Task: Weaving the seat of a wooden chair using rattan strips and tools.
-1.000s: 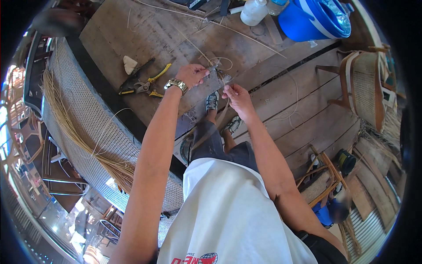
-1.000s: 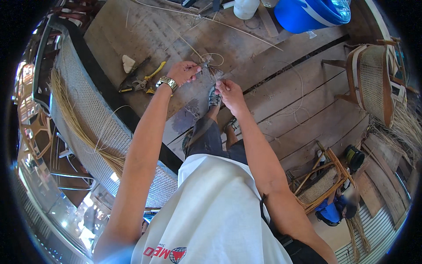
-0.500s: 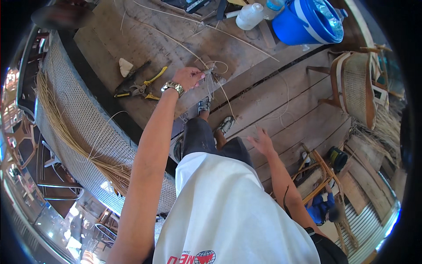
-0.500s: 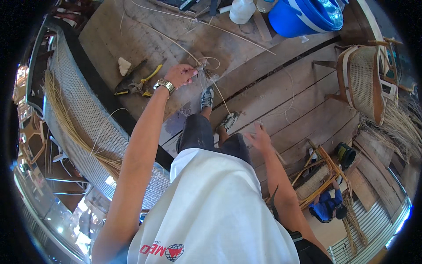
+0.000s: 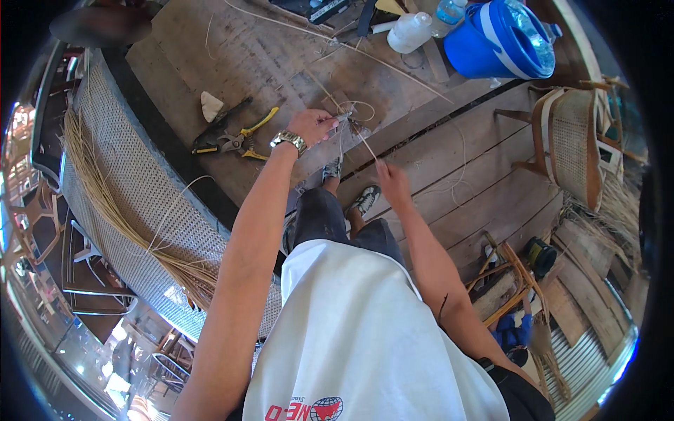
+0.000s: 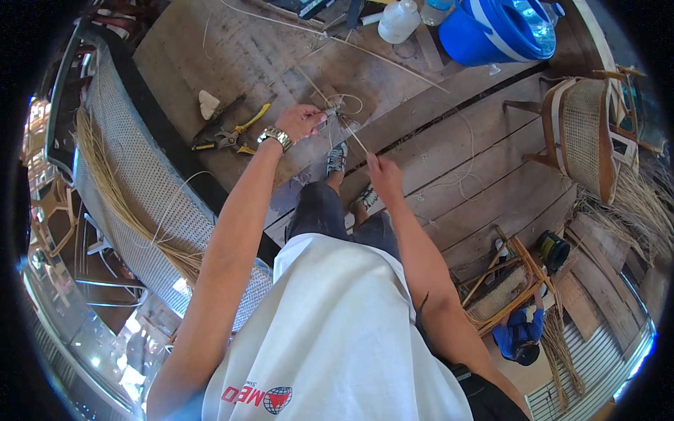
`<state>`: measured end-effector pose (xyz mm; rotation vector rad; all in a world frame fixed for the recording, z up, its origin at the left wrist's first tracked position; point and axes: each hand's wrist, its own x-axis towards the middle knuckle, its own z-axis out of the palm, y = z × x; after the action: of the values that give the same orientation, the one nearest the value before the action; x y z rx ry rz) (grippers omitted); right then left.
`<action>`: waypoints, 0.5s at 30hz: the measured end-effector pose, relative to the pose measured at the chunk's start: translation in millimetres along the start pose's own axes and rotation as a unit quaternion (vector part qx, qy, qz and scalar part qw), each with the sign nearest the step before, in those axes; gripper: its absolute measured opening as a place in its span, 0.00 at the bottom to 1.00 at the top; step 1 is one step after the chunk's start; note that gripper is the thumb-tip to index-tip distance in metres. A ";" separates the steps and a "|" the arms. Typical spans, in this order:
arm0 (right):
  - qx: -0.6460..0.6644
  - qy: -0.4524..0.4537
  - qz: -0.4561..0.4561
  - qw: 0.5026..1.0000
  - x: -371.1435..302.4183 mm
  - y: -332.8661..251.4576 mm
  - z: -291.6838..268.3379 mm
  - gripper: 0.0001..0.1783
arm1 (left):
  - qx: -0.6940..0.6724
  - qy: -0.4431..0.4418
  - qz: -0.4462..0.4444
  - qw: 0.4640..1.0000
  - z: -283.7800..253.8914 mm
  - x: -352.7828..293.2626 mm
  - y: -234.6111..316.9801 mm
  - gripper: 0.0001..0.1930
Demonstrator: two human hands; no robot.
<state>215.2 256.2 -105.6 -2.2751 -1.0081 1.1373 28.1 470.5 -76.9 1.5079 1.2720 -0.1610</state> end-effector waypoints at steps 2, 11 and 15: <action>-0.076 0.006 0.011 0.997 -40.1 75.4 -10.9 0.25 | 0.033 -0.008 0.003 0.999 1.6 0.2 1.7 0.17; -0.099 -0.023 -0.120 0.988 4.1 -20.3 -28.6 0.43 | 0.029 -0.002 -0.009 1.000 -4.3 -4.0 3.1 0.17; 0.137 -0.129 0.063 0.980 40.0 -67.6 -22.9 0.29 | 0.019 -0.009 -0.011 1.000 0.1 -0.8 8.2 0.16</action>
<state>221.4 330.1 -70.9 -2.0320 -0.7473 1.5519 34.0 471.4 -71.3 1.5217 1.2785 -0.2136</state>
